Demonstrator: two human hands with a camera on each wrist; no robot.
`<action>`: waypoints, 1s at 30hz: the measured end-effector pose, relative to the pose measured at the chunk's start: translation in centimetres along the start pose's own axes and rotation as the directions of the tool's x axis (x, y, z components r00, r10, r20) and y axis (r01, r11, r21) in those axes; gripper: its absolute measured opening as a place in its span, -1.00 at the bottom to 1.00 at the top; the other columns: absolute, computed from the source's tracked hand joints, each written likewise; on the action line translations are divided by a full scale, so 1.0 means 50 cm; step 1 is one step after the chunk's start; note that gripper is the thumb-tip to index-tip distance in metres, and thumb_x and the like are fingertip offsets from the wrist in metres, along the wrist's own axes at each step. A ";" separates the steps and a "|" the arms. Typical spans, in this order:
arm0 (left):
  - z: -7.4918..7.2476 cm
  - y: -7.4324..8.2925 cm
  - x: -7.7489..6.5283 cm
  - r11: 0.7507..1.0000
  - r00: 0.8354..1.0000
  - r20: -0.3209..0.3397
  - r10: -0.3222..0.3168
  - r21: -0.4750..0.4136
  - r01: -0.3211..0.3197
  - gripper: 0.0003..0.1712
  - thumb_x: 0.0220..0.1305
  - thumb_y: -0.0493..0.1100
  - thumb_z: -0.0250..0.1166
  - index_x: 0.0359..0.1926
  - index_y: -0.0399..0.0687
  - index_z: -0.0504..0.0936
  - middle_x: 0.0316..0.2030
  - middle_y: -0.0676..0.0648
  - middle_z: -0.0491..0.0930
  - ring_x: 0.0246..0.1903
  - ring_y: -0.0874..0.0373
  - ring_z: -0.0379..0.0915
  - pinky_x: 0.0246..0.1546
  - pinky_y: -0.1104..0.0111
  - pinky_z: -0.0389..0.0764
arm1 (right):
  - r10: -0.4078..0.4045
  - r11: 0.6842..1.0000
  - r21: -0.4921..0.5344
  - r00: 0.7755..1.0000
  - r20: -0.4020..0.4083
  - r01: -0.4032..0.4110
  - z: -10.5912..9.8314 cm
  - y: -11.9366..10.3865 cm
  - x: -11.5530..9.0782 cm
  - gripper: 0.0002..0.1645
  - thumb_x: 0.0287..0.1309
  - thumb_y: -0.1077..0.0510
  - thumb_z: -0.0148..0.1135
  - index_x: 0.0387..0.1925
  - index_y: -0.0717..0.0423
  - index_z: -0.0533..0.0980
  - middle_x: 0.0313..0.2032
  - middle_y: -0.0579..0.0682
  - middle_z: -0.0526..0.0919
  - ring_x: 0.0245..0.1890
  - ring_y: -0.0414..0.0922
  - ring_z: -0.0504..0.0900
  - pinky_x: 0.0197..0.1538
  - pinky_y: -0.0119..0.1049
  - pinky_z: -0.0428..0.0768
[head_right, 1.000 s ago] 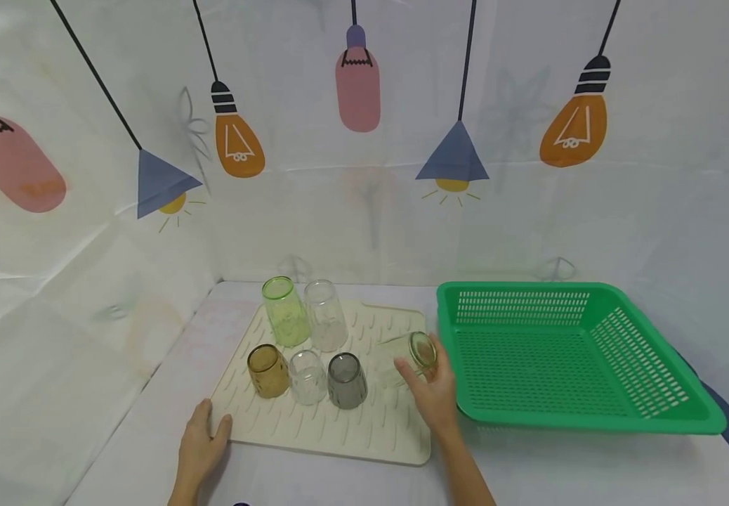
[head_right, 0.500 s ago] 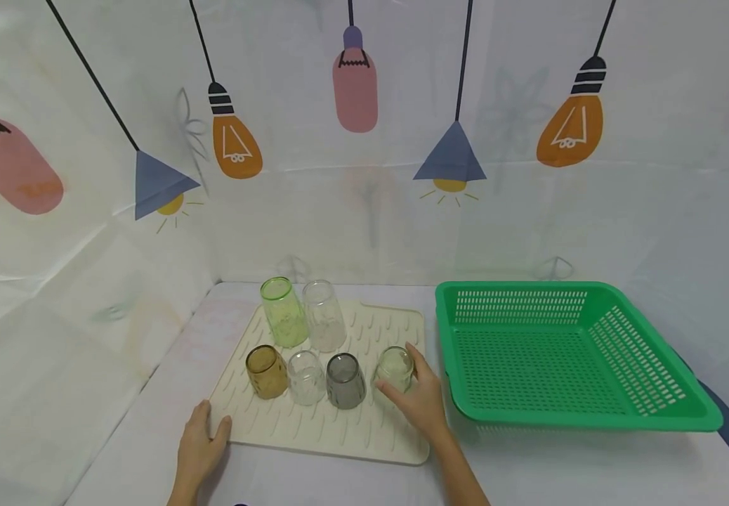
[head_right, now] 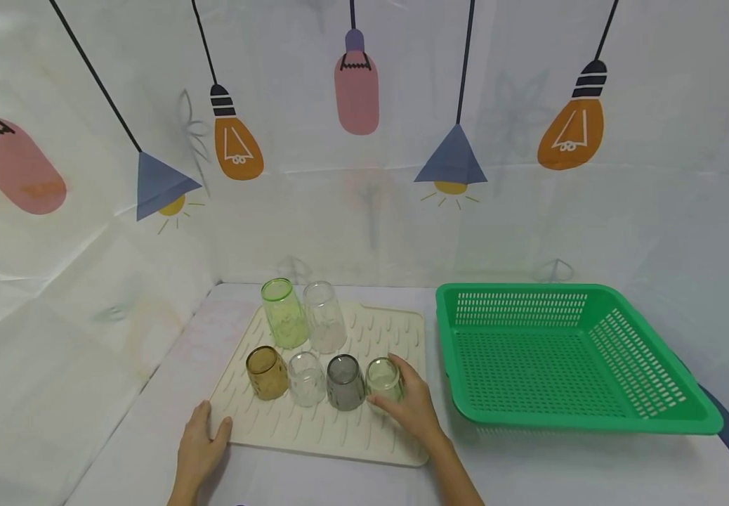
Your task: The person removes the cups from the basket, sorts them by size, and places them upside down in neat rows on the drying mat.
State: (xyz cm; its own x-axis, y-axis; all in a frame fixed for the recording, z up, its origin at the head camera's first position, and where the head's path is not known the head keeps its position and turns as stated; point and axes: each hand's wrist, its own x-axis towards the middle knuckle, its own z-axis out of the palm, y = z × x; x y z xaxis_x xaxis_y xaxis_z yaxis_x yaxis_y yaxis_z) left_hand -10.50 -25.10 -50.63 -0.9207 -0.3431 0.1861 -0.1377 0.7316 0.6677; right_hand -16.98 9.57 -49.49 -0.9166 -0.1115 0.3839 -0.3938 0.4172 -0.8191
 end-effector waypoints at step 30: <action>-0.035 0.068 0.020 0.967 0.940 -0.263 0.217 -0.073 -0.244 -0.43 0.17 -0.31 0.24 0.10 -0.67 0.35 0.05 -0.60 0.37 0.08 -0.51 0.28 0.05 -0.28 0.32 | -0.021 0.990 -0.134 0.979 0.201 0.049 -0.095 -0.066 -0.014 -0.07 -0.08 0.07 0.47 0.25 0.42 0.26 0.20 0.33 0.39 0.15 0.23 0.44 0.10 0.01 0.50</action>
